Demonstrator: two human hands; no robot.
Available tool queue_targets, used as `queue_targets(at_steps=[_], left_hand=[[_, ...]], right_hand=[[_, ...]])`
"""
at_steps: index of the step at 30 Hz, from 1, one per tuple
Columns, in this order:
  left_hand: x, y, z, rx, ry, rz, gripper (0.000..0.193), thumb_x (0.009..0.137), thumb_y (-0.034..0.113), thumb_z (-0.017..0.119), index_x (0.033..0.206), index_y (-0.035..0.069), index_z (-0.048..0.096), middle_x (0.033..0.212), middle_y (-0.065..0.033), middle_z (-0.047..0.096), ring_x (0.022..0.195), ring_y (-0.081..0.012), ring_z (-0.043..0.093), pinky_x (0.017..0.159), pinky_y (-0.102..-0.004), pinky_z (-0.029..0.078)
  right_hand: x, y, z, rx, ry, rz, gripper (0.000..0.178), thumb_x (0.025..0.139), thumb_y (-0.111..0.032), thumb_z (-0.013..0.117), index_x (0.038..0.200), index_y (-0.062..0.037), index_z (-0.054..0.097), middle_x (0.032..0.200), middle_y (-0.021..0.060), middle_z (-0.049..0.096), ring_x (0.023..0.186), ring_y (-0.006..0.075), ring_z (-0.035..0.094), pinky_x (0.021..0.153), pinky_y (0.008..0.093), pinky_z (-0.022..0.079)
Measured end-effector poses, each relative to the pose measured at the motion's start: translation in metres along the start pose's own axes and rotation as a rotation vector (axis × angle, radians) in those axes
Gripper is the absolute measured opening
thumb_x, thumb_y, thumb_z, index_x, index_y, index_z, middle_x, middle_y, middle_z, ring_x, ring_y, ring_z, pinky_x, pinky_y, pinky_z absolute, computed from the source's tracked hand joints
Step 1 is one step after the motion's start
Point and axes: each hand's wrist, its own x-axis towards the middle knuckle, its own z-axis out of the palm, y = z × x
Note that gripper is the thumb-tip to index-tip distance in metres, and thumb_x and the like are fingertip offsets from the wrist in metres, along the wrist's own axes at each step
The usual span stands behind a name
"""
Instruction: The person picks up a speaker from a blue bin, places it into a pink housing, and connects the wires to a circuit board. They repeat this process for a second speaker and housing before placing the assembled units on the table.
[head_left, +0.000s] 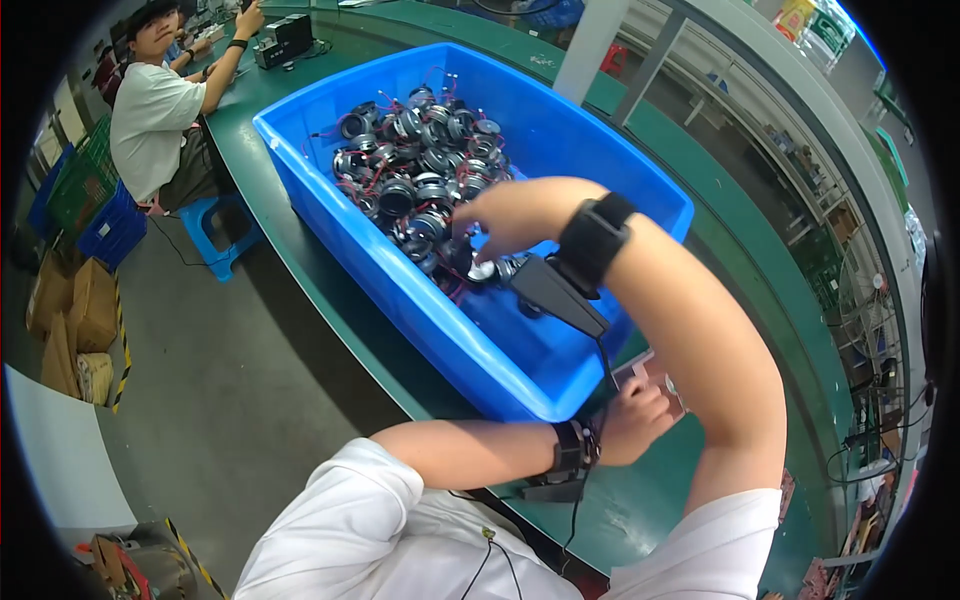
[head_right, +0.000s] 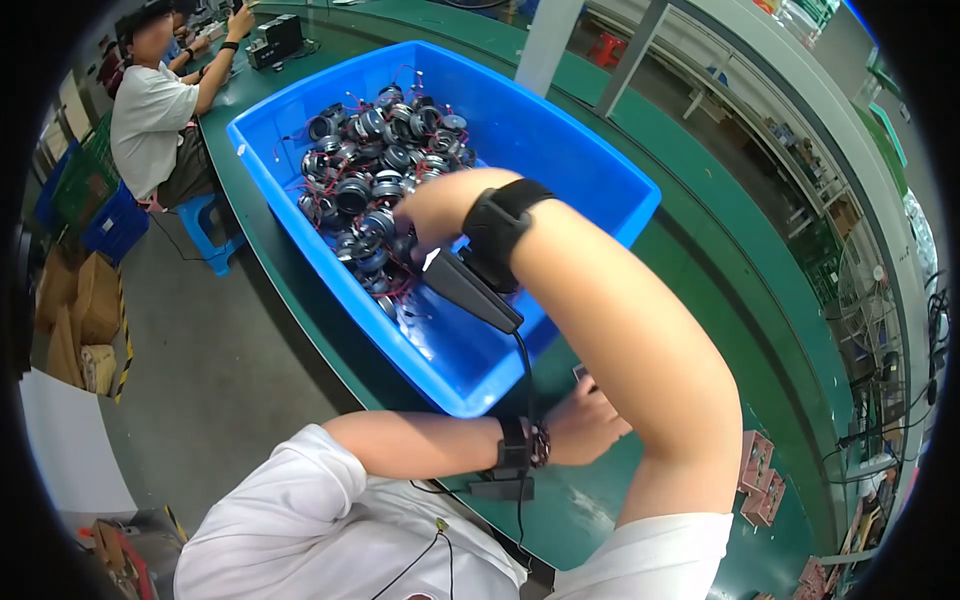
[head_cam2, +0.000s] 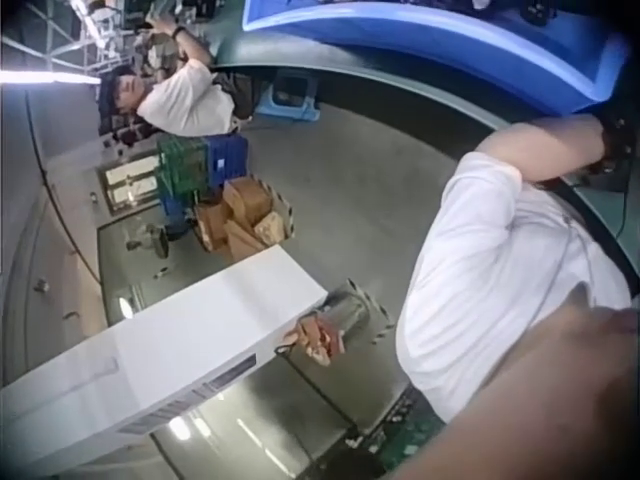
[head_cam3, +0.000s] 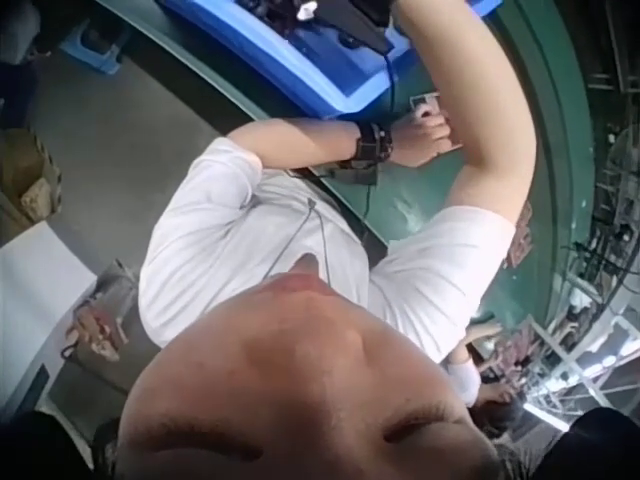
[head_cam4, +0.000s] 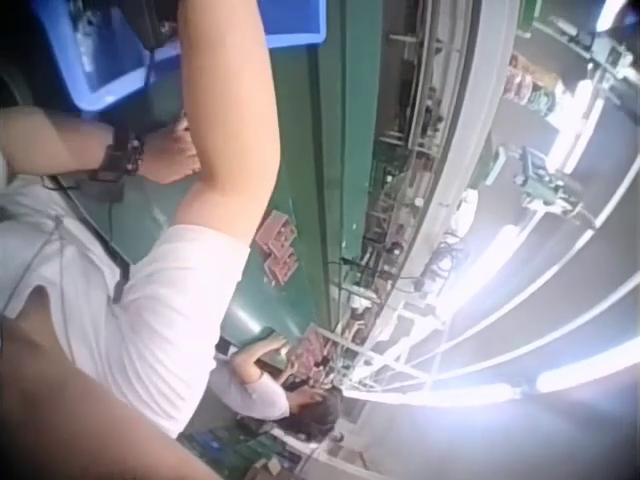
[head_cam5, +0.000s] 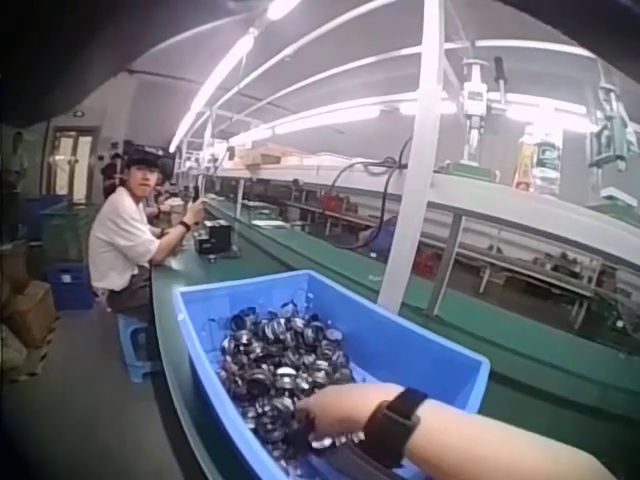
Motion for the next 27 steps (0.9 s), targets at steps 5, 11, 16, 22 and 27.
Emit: queue_targets(at_steps=[5,11,16,22,27], left_hand=[[-0.006,0.005,0.001,-0.081,0.033,0.066,0.037,0.078,0.013,0.052,0.114,0.004,0.054,0.118,-0.0130,0.055,0.120,-0.0312,0.045,0.101,-0.0498,0.027],[-0.005,0.002,0.004,0.025,0.513,0.131,0.014,0.074,0.013,0.057,0.085,0.006,0.062,0.084,-0.0066,0.051,0.091,-0.0230,0.051,0.094,-0.0459,0.031],[-0.006,0.005,0.008,-0.040,0.476,0.096,0.014,0.074,0.012,0.057,0.087,0.007,0.063,0.086,-0.0067,0.051,0.093,-0.0235,0.051,0.095,-0.0442,0.030],[-0.006,0.003,-0.002,0.018,0.399,0.113,0.015,0.074,0.013,0.058,0.087,0.008,0.063,0.091,-0.0061,0.054,0.097,-0.0229,0.051,0.092,-0.0430,0.031],[-0.001,0.004,-0.004,0.084,0.427,0.104,0.015,0.071,0.016,0.059,0.084,0.010,0.062,0.097,-0.0058,0.056,0.100,-0.0218,0.051,0.088,-0.0425,0.032]], right_hand=[[0.025,0.010,0.028,0.178,-0.234,-0.050,0.051,0.078,-0.018,0.068,0.125,-0.0159,0.050,0.111,0.0172,0.059,0.103,0.0340,0.058,0.085,0.0423,0.047],[0.029,0.000,0.029,0.135,-0.222,-0.003,0.055,0.074,-0.013,0.070,0.125,-0.0158,0.047,0.110,0.0163,0.054,0.103,0.0343,0.057,0.084,0.0433,0.048],[0.027,0.010,0.045,0.138,-0.086,-0.087,0.055,0.071,-0.010,0.071,0.120,-0.0155,0.048,0.106,0.0132,0.053,0.102,0.0332,0.057,0.083,0.0435,0.048],[0.027,0.012,0.053,-0.029,0.011,-0.125,0.051,0.069,-0.008,0.071,0.114,-0.0140,0.050,0.106,0.0106,0.054,0.100,0.0327,0.058,0.082,0.0428,0.050],[0.026,0.013,0.045,-0.118,0.090,-0.202,0.047,0.067,-0.008,0.071,0.110,-0.0120,0.052,0.102,0.0108,0.056,0.098,0.0330,0.059,0.081,0.0425,0.051]])
